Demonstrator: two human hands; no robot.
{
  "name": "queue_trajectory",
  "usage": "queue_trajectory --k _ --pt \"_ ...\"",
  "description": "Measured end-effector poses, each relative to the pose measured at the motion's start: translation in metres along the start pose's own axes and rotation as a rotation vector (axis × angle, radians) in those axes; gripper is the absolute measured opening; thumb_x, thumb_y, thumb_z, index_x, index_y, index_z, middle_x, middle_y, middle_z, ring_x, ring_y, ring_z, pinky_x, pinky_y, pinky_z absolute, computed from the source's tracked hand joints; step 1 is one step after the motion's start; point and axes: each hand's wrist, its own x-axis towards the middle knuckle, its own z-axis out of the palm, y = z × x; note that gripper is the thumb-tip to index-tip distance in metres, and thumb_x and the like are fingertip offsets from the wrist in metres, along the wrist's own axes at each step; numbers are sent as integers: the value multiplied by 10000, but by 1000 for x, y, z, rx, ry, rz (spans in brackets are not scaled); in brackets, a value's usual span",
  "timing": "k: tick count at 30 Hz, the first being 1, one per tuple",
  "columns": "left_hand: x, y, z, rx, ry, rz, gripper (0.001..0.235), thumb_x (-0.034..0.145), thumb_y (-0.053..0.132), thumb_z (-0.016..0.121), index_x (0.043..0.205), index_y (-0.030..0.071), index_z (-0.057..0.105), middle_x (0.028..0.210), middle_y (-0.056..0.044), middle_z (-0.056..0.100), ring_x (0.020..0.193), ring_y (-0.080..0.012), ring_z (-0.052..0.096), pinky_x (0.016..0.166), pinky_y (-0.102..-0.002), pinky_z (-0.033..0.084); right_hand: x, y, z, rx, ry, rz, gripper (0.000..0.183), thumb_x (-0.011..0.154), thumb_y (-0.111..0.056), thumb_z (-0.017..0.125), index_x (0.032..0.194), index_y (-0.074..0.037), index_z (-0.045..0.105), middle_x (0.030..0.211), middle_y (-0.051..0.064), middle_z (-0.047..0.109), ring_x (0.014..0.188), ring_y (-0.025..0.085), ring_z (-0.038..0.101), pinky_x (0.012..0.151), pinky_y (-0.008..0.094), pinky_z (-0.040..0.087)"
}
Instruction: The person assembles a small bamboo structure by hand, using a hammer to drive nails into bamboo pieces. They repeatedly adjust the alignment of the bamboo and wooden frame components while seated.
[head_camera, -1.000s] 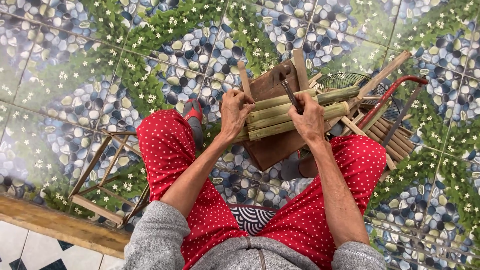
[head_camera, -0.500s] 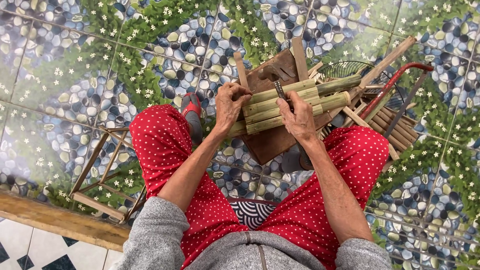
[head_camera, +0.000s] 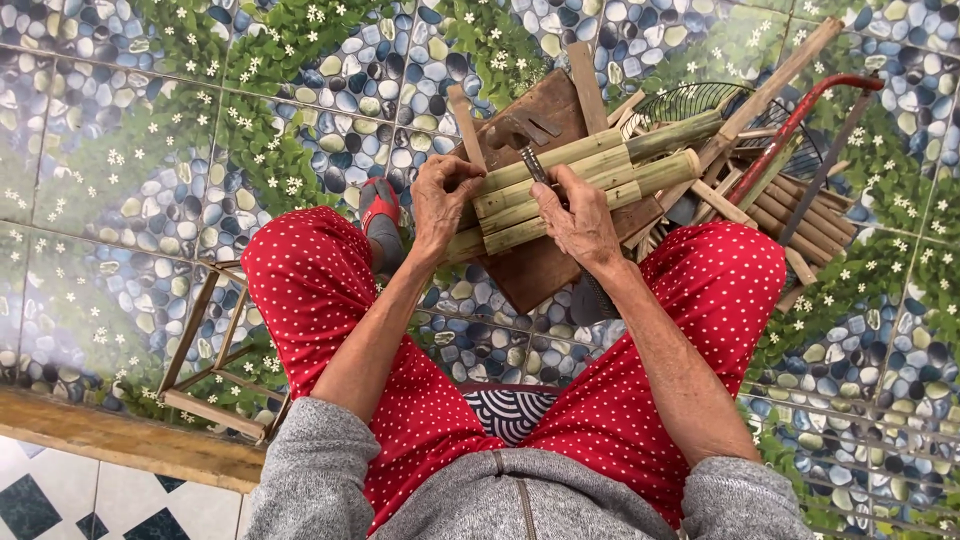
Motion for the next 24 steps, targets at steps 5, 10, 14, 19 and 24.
queue_trajectory --k 5,10,14,19,24 --pt "-3 -2 -6 -38 -15 -7 63 952 232 807 1011 210 801 993 -24 642 946 -203 700 869 -383 596 3 7 -1 10 -4 -34 274 1080 -269 586 1038 -3 637 598 108 560 455 149 574 326 249 463" --pt "-6 2 -8 -4 -2 11 59 927 208 823 985 203 815 949 -29 670 869 -222 740 796 -361 613 8 15 -3 -3 14 -69 266 1087 -264 585 1030 -10 641 602 115 578 460 157 590 329 254 472" --pt "-3 3 -7 49 16 69 65 909 193 836 970 195 814 933 -34 672 831 -222 734 754 -342 616 9 14 -3 -32 23 -70 263 1077 -285 595 1046 -30 648 615 123 597 494 172 612 370 278 508" --pt "-4 6 -4 62 36 122 46 947 164 800 990 180 803 920 -41 662 820 -220 723 722 -332 609 6 10 -4 -29 19 -98 274 1096 -283 578 1063 -20 650 624 138 604 519 184 620 419 290 535" --pt "-4 8 -2 89 54 183 45 957 121 779 990 149 786 907 -53 663 801 -219 709 690 -332 600 3 9 -2 -87 23 -89 279 1084 -296 598 1081 -22 647 655 156 631 580 220 667 520 355 596"
